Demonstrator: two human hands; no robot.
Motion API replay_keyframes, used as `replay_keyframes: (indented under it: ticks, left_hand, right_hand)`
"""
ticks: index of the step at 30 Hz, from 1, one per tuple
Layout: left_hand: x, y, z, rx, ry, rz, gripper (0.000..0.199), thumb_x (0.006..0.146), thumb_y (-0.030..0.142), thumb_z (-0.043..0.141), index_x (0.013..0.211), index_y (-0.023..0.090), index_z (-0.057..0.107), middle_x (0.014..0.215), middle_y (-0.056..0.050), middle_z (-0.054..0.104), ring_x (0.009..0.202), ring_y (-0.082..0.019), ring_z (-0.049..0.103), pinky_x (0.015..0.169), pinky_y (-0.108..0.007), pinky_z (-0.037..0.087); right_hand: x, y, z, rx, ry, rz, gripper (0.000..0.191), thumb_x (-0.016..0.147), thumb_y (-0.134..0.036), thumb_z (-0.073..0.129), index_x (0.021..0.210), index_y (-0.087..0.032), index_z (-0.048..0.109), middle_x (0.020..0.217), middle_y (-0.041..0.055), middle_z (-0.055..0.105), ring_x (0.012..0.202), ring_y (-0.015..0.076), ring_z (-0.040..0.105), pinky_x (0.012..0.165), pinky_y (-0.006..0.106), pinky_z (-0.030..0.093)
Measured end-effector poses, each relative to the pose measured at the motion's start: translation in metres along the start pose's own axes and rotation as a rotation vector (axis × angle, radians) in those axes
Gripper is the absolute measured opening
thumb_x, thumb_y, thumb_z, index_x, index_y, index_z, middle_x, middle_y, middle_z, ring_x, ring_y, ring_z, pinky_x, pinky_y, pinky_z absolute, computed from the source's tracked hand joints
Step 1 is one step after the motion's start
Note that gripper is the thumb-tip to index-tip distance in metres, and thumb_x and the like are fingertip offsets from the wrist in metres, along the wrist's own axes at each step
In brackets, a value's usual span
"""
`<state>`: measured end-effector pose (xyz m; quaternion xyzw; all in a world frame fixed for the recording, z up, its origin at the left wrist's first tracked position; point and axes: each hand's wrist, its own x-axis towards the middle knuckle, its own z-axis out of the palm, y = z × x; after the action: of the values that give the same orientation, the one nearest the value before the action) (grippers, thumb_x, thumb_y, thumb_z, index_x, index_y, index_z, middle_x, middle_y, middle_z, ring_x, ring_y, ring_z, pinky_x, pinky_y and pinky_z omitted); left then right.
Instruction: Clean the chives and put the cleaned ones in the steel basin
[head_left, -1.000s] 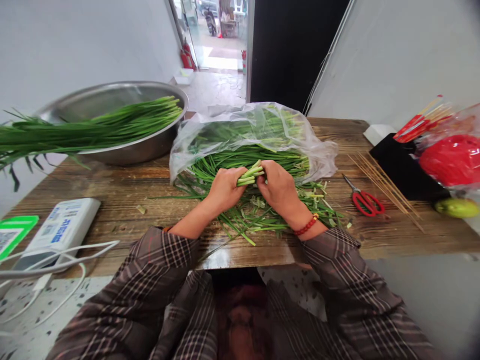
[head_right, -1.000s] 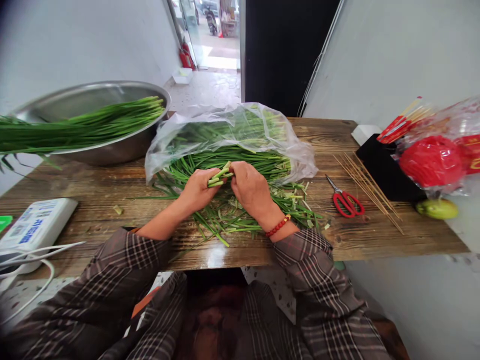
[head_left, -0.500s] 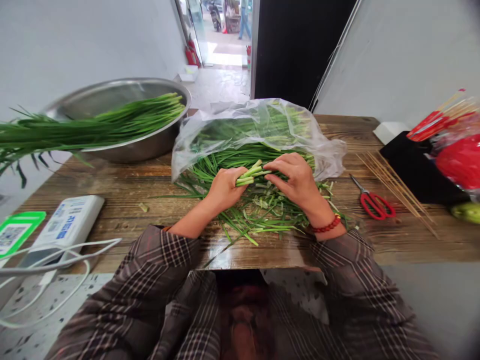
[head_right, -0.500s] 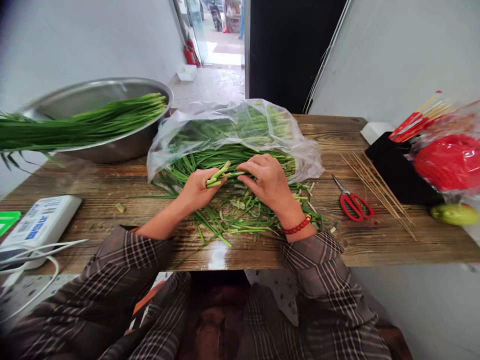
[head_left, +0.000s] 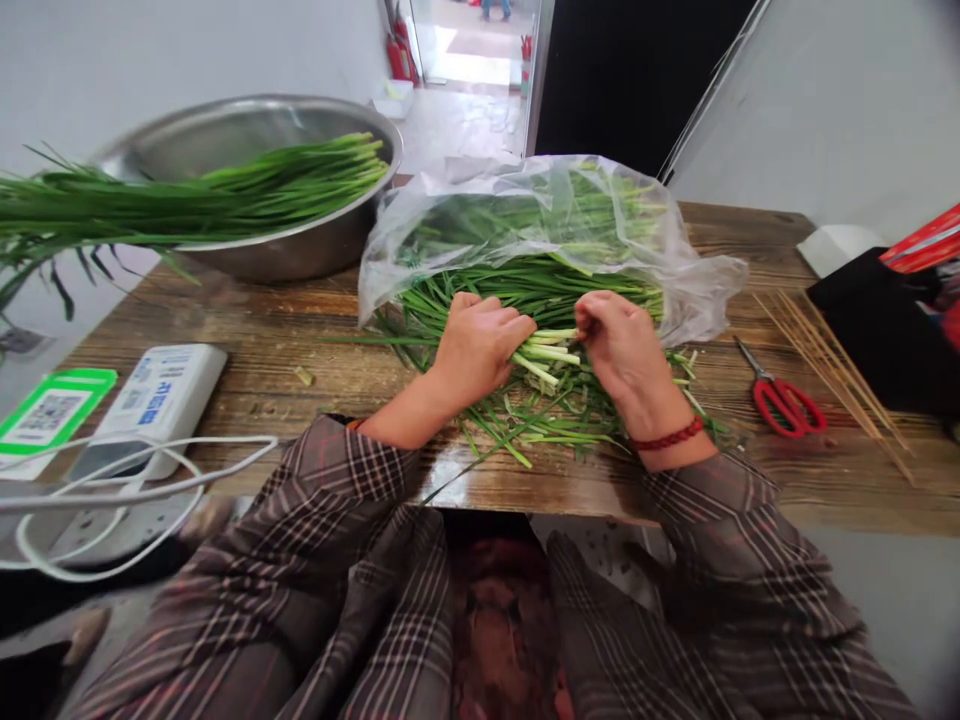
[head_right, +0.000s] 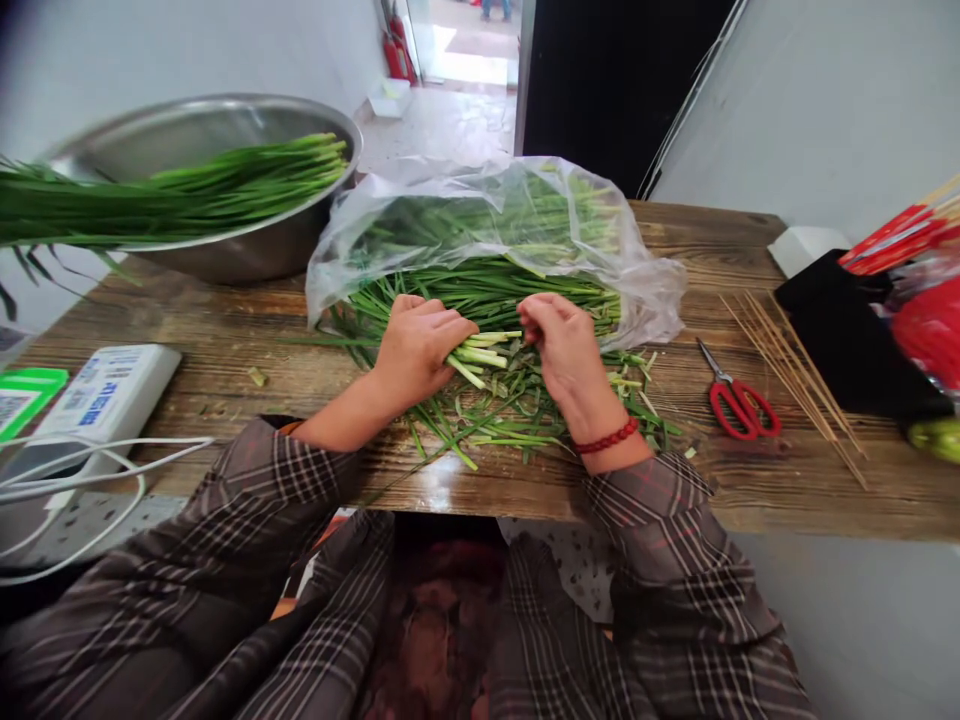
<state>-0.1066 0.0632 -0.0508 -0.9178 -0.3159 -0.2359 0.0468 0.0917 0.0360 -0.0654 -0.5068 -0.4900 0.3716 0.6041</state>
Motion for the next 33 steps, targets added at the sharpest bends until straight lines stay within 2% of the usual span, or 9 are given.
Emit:
replay_keyframes:
  ticks: [6, 11, 13, 16, 20, 23, 29, 31, 33]
  left_hand:
    - [0.002, -0.012, 0.004, -0.176, 0.134, -0.202, 0.019, 0.09, 0.034, 0.054, 0.101, 0.019, 0.061, 0.089, -0.005, 0.068, 0.084, -0.022, 0.059, 0.075, -0.035, 0.034]
    - [0.002, -0.018, 0.008, -0.212, 0.133, -0.256, 0.009, 0.089, 0.029, 0.058, 0.09, 0.02, 0.061, 0.083, -0.005, 0.067, 0.081, -0.023, 0.06, 0.071, -0.035, 0.035]
    - [0.002, -0.019, 0.007, -0.222, 0.16, -0.274, 0.009, 0.089, 0.027, 0.057, 0.084, 0.021, 0.06, 0.077, -0.004, 0.065, 0.079, -0.022, 0.059, 0.07, -0.035, 0.036]
    - [0.001, -0.02, 0.005, -0.245, 0.218, -0.293, 0.01, 0.089, 0.027, 0.056, 0.081, 0.021, 0.058, 0.074, -0.004, 0.063, 0.078, -0.022, 0.059, 0.071, -0.035, 0.037]
    - [0.001, -0.022, 0.002, -0.304, 0.263, -0.292, 0.01, 0.089, 0.024, 0.056, 0.079, 0.021, 0.056, 0.072, -0.004, 0.062, 0.074, -0.021, 0.059, 0.071, -0.034, 0.038]
    - [0.001, -0.026, 0.002, -0.359, 0.279, -0.289, 0.011, 0.089, 0.025, 0.054, 0.079, 0.021, 0.056, 0.07, -0.003, 0.061, 0.07, -0.019, 0.057, 0.068, -0.033, 0.039]
    - [0.002, -0.028, 0.004, -0.381, 0.292, -0.283, 0.007, 0.086, 0.021, 0.057, 0.079, 0.021, 0.057, 0.07, -0.004, 0.06, 0.07, -0.019, 0.056, 0.067, -0.033, 0.037]
    - [0.002, -0.027, 0.004, -0.381, 0.289, -0.287, 0.006, 0.084, 0.02, 0.059, 0.079, 0.021, 0.057, 0.07, -0.004, 0.06, 0.071, -0.02, 0.057, 0.068, -0.033, 0.037]
    - [0.002, -0.027, 0.005, -0.381, 0.287, -0.283, 0.006, 0.084, 0.02, 0.059, 0.079, 0.022, 0.057, 0.07, -0.004, 0.061, 0.071, -0.02, 0.057, 0.068, -0.033, 0.037]
  right_hand:
    - [0.013, 0.001, -0.034, -0.484, 0.115, -0.297, 0.039, 0.091, -0.051, 0.049, 0.067, -0.023, 0.059, 0.059, 0.0002, 0.053, 0.061, 0.0148, 0.054, 0.062, 0.032, 0.048]
    - [-0.003, -0.017, -0.033, -0.834, 0.047, -0.501, 0.026, 0.087, -0.034, 0.059, 0.11, -0.023, 0.066, 0.107, 0.008, 0.067, 0.101, 0.0244, 0.061, 0.085, 0.042, 0.051]
    - [-0.019, -0.028, -0.028, -0.816, 0.051, -0.51, 0.023, 0.09, -0.03, 0.055, 0.109, -0.024, 0.067, 0.106, 0.0075, 0.068, 0.098, 0.0228, 0.062, 0.085, 0.041, 0.051]
    - [-0.051, -0.04, -0.017, -0.775, -0.186, -0.483, 0.018, 0.093, -0.028, 0.053, 0.099, -0.024, 0.07, 0.096, 0.0054, 0.07, 0.092, 0.0196, 0.064, 0.083, 0.037, 0.052]
    - [-0.089, -0.039, -0.001, -0.805, -0.546, -0.423, 0.024, 0.093, -0.026, 0.055, 0.114, -0.023, 0.066, 0.113, 0.0076, 0.067, 0.103, 0.0192, 0.063, 0.09, 0.035, 0.052]
    - [-0.096, -0.032, -0.009, -0.873, -0.669, -0.389, 0.021, 0.096, -0.029, 0.051, 0.105, -0.021, 0.068, 0.104, 0.007, 0.069, 0.097, 0.0185, 0.064, 0.087, 0.034, 0.052]
    - [-0.077, -0.042, -0.059, -1.337, -0.34, -0.332, 0.026, 0.095, -0.029, 0.05, 0.086, -0.017, 0.072, 0.09, 0.0118, 0.072, 0.085, 0.0244, 0.065, 0.076, 0.038, 0.05]
    - [-0.078, -0.05, -0.059, -1.305, -0.281, -0.339, 0.025, 0.095, -0.03, 0.051, 0.092, -0.018, 0.072, 0.095, 0.0114, 0.071, 0.09, 0.0246, 0.065, 0.079, 0.039, 0.05]
    - [-0.087, -0.055, -0.045, -1.145, -0.362, -0.35, 0.023, 0.095, -0.03, 0.051, 0.103, -0.02, 0.07, 0.103, 0.0089, 0.07, 0.093, 0.0216, 0.065, 0.082, 0.036, 0.051]
